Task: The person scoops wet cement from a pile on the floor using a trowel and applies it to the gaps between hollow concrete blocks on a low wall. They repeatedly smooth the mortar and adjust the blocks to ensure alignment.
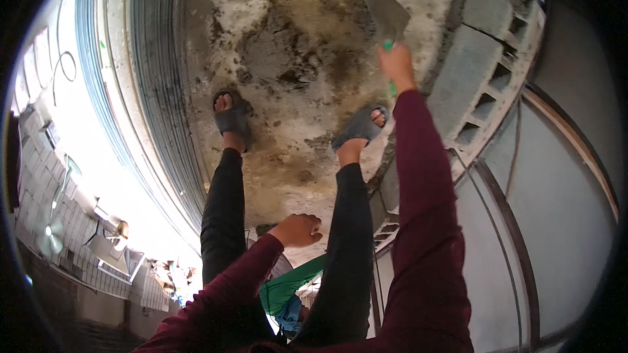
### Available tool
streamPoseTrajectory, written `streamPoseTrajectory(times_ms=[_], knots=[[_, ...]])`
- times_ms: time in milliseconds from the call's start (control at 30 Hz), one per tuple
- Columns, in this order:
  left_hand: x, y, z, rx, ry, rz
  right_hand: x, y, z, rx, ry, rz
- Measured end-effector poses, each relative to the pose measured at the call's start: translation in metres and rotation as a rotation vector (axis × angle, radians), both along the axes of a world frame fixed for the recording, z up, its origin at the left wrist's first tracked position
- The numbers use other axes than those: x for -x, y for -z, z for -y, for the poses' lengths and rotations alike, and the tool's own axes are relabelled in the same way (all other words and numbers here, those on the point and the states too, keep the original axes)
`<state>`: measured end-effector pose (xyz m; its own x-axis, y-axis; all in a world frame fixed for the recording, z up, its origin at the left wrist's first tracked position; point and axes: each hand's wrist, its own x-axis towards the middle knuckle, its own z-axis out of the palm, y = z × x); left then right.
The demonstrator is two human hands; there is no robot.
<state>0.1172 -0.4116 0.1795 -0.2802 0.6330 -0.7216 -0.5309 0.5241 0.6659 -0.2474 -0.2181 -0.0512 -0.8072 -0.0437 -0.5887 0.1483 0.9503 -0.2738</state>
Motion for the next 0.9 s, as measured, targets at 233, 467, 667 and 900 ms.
streamPoseTrajectory(times_ms=[233, 467, 667, 900], knots=[[-0.003, 0.000, 0.013, 0.008, -0.044, -0.016, 0.041, 0.052, 0.109, 0.041, -0.433, -0.206], [0.000, -0.007, 0.008, 0.015, -0.124, -0.013, -0.129, 0.028, 0.035, 0.077, -0.165, 0.007], [0.000, -0.012, 0.021, -0.026, -0.119, -0.058, -0.087, 0.043, -0.013, -0.099, 0.270, -0.009], [0.005, -0.016, 0.022, -0.026, -0.073, -0.050, -0.266, 0.022, 0.109, 0.009, 0.145, 0.361]])
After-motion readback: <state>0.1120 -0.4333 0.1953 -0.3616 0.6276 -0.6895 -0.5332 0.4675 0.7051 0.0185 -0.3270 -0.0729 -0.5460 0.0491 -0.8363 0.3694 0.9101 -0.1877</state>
